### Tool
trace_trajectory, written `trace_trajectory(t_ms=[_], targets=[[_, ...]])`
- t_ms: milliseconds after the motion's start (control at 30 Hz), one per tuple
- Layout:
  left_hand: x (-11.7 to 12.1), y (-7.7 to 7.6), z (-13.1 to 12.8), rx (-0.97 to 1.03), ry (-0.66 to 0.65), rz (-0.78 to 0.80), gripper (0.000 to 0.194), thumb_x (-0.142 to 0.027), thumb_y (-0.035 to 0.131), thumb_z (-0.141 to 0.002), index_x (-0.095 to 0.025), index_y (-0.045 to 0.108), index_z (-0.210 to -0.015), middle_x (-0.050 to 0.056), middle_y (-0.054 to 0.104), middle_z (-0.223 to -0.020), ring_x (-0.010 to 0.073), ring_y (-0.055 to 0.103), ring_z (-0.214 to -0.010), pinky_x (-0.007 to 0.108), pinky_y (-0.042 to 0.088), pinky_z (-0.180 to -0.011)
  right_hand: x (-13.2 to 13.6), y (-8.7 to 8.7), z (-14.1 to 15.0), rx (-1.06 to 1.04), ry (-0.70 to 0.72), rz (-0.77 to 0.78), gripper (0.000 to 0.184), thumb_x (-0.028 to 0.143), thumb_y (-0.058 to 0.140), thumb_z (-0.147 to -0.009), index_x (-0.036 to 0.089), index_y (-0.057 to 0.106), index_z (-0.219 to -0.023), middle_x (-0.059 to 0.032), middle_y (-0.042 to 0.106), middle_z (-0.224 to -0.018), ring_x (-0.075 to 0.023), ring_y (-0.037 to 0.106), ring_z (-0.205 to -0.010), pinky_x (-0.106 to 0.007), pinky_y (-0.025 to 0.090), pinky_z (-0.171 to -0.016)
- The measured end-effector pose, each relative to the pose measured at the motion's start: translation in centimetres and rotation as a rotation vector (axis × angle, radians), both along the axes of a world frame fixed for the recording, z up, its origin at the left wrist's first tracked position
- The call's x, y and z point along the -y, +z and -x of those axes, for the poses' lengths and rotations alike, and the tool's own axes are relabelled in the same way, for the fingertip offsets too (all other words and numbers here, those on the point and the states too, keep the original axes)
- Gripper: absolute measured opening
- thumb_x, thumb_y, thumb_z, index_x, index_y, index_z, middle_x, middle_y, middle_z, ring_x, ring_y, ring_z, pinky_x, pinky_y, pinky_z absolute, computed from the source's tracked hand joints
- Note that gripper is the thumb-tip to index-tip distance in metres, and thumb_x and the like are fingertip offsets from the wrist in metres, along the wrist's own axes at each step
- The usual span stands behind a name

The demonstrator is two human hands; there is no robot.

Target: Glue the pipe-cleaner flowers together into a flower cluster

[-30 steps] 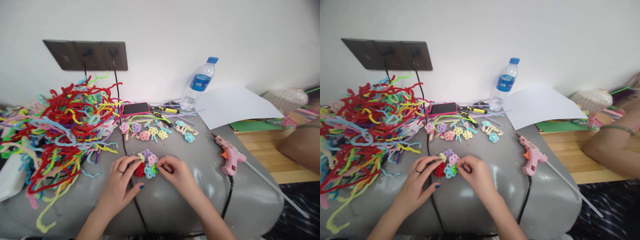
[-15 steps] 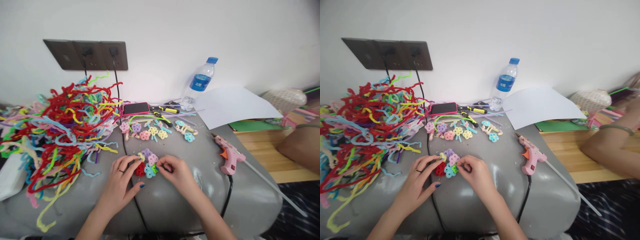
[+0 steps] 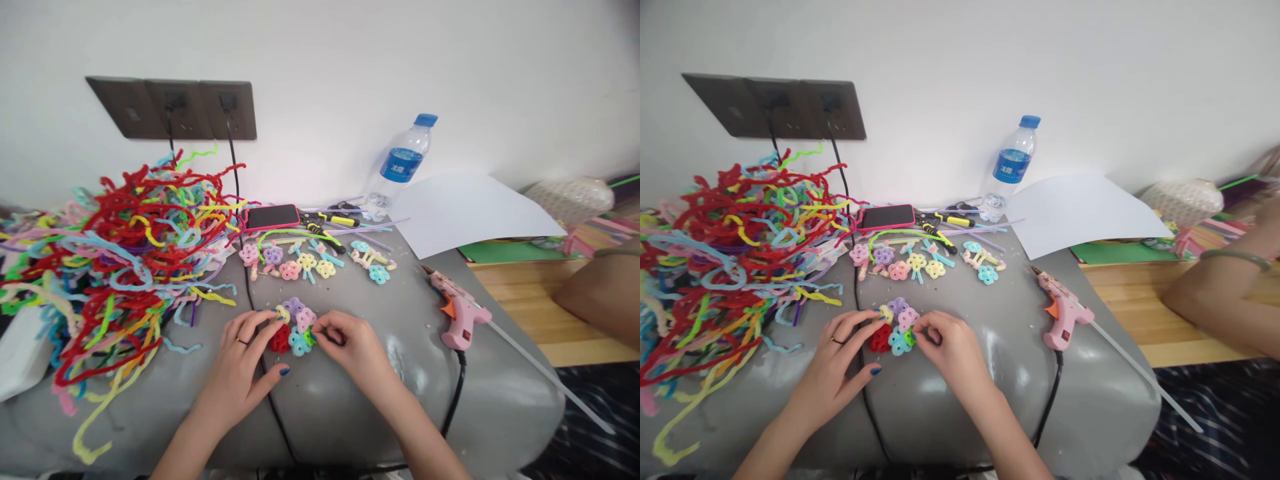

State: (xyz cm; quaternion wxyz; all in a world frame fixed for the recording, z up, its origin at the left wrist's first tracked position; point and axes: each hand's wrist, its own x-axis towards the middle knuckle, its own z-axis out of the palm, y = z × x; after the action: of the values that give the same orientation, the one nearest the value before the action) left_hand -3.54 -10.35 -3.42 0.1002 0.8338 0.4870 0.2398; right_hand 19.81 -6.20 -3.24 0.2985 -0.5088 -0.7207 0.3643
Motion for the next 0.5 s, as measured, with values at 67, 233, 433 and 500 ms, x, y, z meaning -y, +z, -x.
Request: trace_trajectory(t_ms=[67, 233, 433, 500], targets=[[0.0, 0.0, 0.0, 0.000, -0.001, 0.001, 0.045, -0.031, 0.054, -0.096, -0.022, 0.047, -0.139, 0.011, 0.052, -0.139, 0.0293, 0.044, -0.126, 0.043, 0.037, -0.106, -0.1, 0.0, -0.1, -0.036, -0.004, 0.028, 0.011, 0.013, 0.058, -0.080, 0.018, 0.067, -0.077, 0.0061, 0.038, -0.059, -0.0112, 0.040, -0.055, -0.023, 0.031, -0.057], [0.3, 0.1, 0.2, 0.006, -0.003, -0.005, 0.046, -0.032, 0.054, -0.096, -0.024, 0.047, -0.140, 0.010, 0.052, -0.139, 0.0290, 0.044, -0.125, 0.043, 0.037, -0.105, -0.4, 0.3, -0.9, -0.230, -0.010, 0.202, 0.014, 0.028, 0.059, -0.085, 0.017, 0.066, -0.081, 0.0078, 0.028, -0.058, -0.0110, 0.030, -0.053, -0.025, 0.025, -0.053], [0.1, -0.3, -0.1, 0.046, 0.021, 0.002, 0.043, -0.032, 0.054, -0.096, -0.025, 0.049, -0.138, 0.009, 0.054, -0.139, 0.0280, 0.046, -0.126, 0.044, 0.040, -0.106, -0.8, 0.0, -2.1, -0.393, -0.063, 0.194, 0.050, 0.064, 0.049, -0.092, 0.018, 0.059, -0.076, 0.0060, 0.033, -0.057, -0.0115, 0.027, -0.051, -0.026, 0.022, -0.050], [0.0, -0.2, 0.2, 0.089, 0.025, -0.024, 0.038, -0.031, 0.053, -0.097, -0.025, 0.052, -0.135, 0.009, 0.056, -0.137, 0.0271, 0.048, -0.126, 0.044, 0.043, -0.106, -1.0, -0.4, -2.4, -0.427, -0.077, 0.193, 0.060, 0.072, 0.042, -0.091, 0.019, 0.055, -0.068, 0.0062, 0.031, -0.053, -0.0113, 0.025, -0.049, -0.027, 0.022, -0.049]])
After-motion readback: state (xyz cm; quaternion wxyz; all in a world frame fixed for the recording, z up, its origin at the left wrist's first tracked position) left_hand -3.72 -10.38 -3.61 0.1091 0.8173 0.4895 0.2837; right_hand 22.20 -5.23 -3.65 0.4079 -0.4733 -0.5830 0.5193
